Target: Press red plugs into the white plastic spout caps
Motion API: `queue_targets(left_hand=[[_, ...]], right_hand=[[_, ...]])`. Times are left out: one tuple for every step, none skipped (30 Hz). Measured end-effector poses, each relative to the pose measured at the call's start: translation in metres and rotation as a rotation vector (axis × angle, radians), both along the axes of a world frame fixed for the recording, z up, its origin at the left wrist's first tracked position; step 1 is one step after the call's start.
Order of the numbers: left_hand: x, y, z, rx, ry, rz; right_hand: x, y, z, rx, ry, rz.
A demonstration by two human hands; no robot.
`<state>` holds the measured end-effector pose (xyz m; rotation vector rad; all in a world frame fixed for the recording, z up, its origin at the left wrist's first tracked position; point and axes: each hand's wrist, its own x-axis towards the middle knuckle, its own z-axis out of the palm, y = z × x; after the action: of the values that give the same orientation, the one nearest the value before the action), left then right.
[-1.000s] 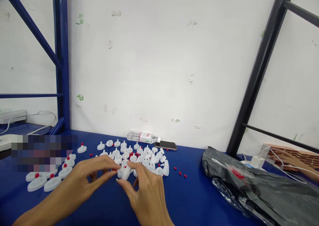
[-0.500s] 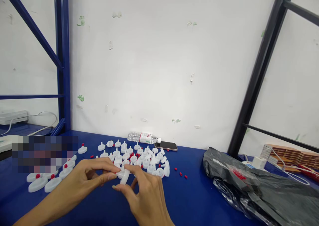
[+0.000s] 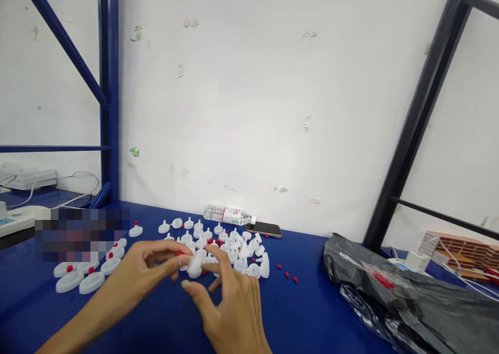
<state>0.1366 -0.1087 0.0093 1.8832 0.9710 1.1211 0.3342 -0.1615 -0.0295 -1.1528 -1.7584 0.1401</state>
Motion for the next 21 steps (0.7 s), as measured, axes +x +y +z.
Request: queue_targets(left_hand=[[-0.007,0.006,0.007,0.086,0.082,0.096],[-0.016,0.014,0.016,0.157,0.174,0.202],[-0.025,0.025,0.025,0.193,0.316,0.297],[-0.035,0.039,0.034,0.207,0.497,0.386],[-0.044,0.055,0.043,0.2,0.587,0.425],[-0.053,0.072,0.05,0.187,0.653,0.449],[-0.06,0.09,0.056,0.171,0.722,0.474],[-0.066,0.108,0.06,0.145,0.79,0.494],[-0.07,0.125,0.062,0.11,0.856,0.516],[-0.074,0.14,0.062,0.076,0.922,0.531],[-0.075,0.154,0.061,0.049,0.979,0.543],[-0.076,0.166,0.058,0.023,1.03,0.546],[-0.077,0.176,0.054,-0.001,1.075,0.544],[-0.076,0.184,0.05,-0.023,1.114,0.536],[-0.076,0.191,0.045,-0.044,1.148,0.523],[-0.076,0.196,0.04,-0.066,1.177,0.504],[-0.076,0.201,0.036,-0.086,1.201,0.481],[-0.076,0.205,0.032,-0.105,1.22,0.456],[-0.077,0.208,0.028,-0.123,1.233,0.431],[-0.078,0.21,0.025,-0.137,1.242,0.411],[-0.078,0.212,0.023,-0.146,1.248,0.398]], right_hand=[[-0.001,-0.001,0.001,-0.006,0.029,0.002],[-0.001,-0.003,0.003,-0.011,0.055,-0.004],[-0.002,-0.004,0.005,-0.013,0.072,-0.014],[-0.002,-0.005,0.006,-0.01,0.078,-0.026],[-0.002,-0.006,0.007,-0.006,0.073,-0.036],[-0.002,-0.006,0.008,0.0,0.061,-0.044],[-0.002,-0.006,0.008,0.008,0.046,-0.051],[-0.002,-0.005,0.008,0.017,0.03,-0.055],[-0.002,-0.005,0.008,0.029,0.015,-0.058],[-0.002,-0.005,0.008,0.041,0.001,-0.056],[-0.002,-0.004,0.007,0.053,-0.007,-0.057],[-0.002,-0.004,0.007,0.061,-0.011,-0.058],[-0.001,-0.004,0.007,0.065,-0.011,-0.061],[-0.001,-0.004,0.007,0.064,-0.009,-0.064],[-0.001,-0.004,0.007,0.058,-0.007,-0.068],[0.0,-0.004,0.007,0.052,-0.007,-0.071],[0.0,-0.004,0.007,0.051,-0.007,-0.072],[0.0,-0.004,0.006,0.055,-0.007,-0.071],[0.0,-0.004,0.006,0.065,-0.006,-0.07],[0.0,-0.004,0.005,0.08,-0.007,-0.069],[0.001,-0.004,0.005,0.096,-0.009,-0.069]])
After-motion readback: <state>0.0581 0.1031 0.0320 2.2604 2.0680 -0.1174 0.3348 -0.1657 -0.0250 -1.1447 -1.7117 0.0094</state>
